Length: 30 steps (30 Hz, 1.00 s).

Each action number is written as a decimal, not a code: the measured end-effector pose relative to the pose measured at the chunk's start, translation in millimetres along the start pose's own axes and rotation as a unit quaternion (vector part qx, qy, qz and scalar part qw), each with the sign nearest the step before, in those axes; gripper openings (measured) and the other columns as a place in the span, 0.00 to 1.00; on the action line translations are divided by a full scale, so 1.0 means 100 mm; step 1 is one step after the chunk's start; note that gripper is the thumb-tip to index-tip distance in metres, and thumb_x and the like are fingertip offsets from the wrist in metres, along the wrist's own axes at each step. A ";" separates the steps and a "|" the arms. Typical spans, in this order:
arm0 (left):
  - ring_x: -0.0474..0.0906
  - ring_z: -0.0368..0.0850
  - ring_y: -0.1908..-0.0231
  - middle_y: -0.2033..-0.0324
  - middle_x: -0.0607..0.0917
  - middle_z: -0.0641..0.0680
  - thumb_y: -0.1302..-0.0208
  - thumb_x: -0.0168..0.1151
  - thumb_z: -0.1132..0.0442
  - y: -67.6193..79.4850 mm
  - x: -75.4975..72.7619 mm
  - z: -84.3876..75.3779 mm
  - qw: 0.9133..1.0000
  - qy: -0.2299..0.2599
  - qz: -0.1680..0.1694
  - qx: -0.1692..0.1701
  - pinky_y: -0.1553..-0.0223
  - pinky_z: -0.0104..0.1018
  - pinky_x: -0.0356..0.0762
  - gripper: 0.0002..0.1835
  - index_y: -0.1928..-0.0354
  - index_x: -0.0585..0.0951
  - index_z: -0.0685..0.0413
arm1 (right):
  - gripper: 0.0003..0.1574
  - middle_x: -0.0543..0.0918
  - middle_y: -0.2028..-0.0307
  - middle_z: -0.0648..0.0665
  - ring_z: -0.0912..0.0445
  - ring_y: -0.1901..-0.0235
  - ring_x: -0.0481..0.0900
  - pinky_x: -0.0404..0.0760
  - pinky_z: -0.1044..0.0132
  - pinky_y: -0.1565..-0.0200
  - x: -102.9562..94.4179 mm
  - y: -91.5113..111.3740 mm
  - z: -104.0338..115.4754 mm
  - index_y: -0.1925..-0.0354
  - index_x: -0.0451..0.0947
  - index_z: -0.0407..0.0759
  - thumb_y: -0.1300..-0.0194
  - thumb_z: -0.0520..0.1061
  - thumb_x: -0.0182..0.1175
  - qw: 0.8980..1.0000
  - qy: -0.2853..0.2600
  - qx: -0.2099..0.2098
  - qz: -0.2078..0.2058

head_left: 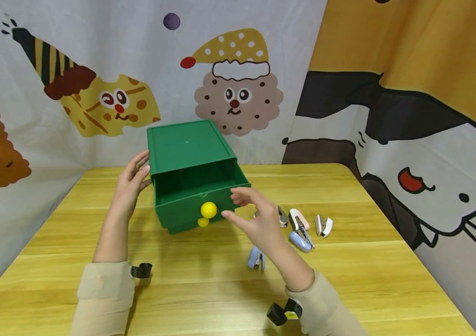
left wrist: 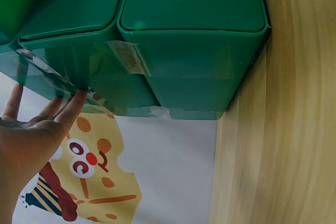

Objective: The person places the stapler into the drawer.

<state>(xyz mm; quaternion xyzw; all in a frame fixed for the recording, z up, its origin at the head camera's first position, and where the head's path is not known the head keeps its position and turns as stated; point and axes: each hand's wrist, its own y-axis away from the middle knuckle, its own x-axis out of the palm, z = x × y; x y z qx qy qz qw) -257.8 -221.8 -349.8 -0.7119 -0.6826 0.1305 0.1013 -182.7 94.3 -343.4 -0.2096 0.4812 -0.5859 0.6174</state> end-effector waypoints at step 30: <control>0.55 0.52 0.32 0.28 0.55 0.58 0.26 0.49 0.54 0.01 0.00 0.00 1.000 0.002 0.001 0.003 0.37 0.62 0.53 0.29 0.26 0.59 0.46 | 0.40 0.76 0.45 0.40 0.47 0.47 0.73 0.70 0.50 0.46 -0.64 0.04 -0.67 0.38 0.70 0.38 0.49 0.35 0.73 0.976 -0.012 0.176 0.125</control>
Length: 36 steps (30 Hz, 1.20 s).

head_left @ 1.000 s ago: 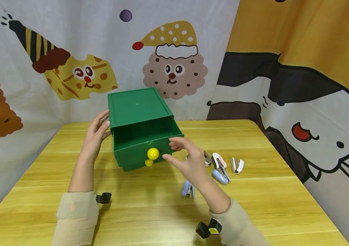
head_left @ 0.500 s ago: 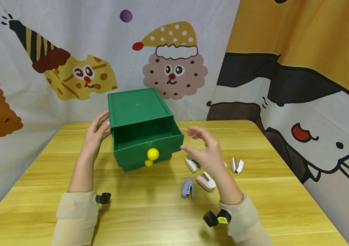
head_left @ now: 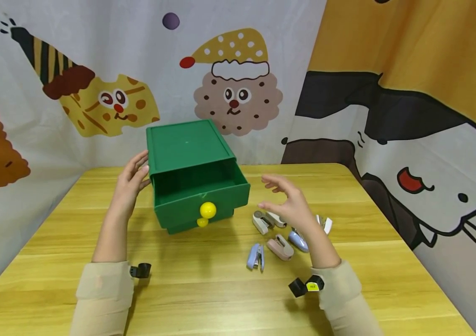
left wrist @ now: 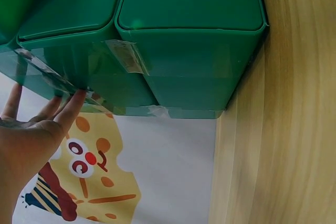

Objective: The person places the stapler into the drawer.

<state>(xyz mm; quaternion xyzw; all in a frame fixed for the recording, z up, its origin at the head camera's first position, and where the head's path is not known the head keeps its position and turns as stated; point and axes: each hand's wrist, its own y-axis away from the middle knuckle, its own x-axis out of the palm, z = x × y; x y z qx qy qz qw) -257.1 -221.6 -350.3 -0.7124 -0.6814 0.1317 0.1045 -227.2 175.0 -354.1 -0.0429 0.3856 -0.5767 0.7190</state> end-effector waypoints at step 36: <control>0.55 0.52 0.32 0.28 0.56 0.58 0.26 0.49 0.53 0.01 -0.01 0.01 1.000 0.001 0.003 0.002 0.37 0.62 0.53 0.29 0.26 0.58 0.45 | 0.49 0.65 0.34 0.38 0.42 0.34 0.60 0.63 0.44 0.38 0.16 0.21 -0.97 0.33 0.66 0.38 0.50 0.48 0.75 0.973 0.038 0.115 0.197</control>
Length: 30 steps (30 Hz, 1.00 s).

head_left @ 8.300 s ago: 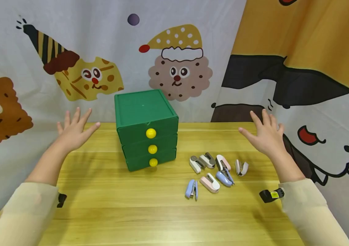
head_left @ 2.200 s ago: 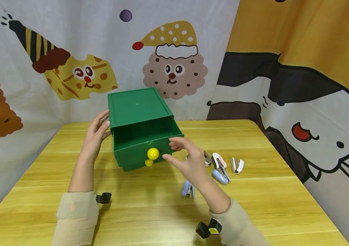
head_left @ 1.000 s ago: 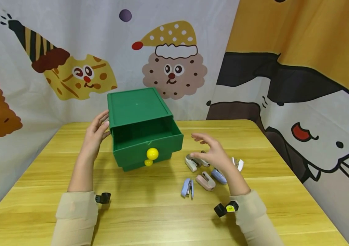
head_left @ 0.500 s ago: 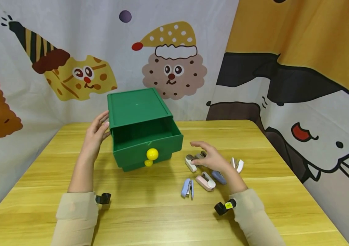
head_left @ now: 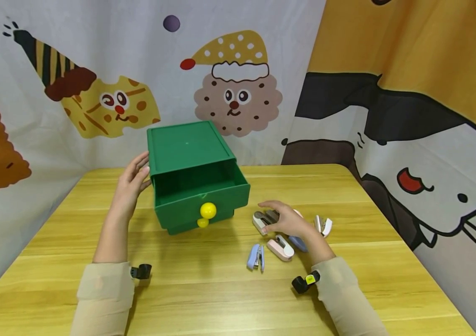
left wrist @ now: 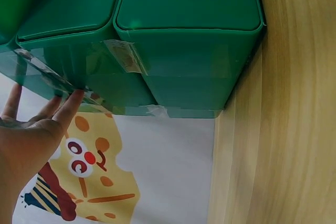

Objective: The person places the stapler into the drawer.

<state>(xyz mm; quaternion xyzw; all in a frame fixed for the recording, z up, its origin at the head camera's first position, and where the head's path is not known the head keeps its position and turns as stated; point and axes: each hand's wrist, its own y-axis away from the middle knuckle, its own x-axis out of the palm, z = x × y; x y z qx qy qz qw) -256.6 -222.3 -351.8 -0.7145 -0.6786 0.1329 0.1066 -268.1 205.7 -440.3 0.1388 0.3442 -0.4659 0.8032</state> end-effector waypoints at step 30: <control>0.55 0.52 0.32 0.28 0.56 0.58 0.25 0.48 0.55 0.00 0.00 0.01 1.000 -0.005 0.000 0.002 0.37 0.62 0.53 0.28 0.26 0.58 0.46 | 0.49 0.70 0.38 0.40 0.42 0.37 0.64 0.65 0.45 0.39 0.07 -0.04 -0.06 0.35 0.69 0.40 0.52 0.53 0.76 0.996 0.088 -0.002 0.015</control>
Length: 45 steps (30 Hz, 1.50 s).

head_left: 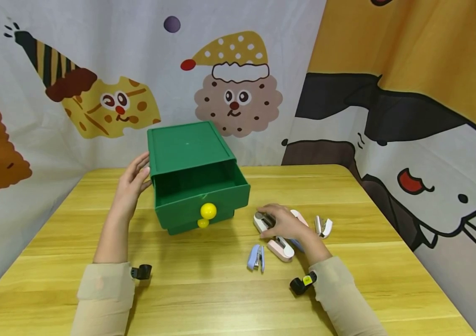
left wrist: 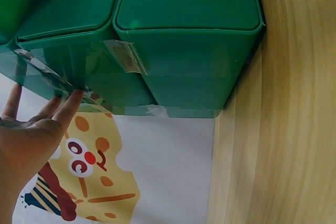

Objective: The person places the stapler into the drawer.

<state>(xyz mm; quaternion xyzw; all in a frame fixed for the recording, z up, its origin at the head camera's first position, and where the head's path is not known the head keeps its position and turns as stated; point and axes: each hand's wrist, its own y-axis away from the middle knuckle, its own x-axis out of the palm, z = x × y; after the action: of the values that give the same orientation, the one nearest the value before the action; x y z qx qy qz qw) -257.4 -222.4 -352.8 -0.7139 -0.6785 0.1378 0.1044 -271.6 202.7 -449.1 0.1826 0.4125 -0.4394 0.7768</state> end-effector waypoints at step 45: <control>0.55 0.52 0.32 0.28 0.56 0.57 0.25 0.48 0.54 -0.01 -0.01 0.01 1.000 -0.008 -0.003 -0.005 0.37 0.62 0.54 0.29 0.26 0.58 0.45 | 0.40 0.74 0.44 0.44 0.50 0.43 0.66 0.63 0.43 0.41 -0.87 0.04 1.12 0.38 0.74 0.43 0.50 0.44 0.75 0.968 -0.088 -0.090 -0.218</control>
<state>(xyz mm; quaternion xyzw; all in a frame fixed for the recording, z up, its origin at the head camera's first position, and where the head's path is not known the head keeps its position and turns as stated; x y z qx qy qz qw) -258.5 -223.1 -353.2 -0.7112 -0.6821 0.1402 0.0962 -238.1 179.4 -313.1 -0.0219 0.4104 -0.5737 0.7085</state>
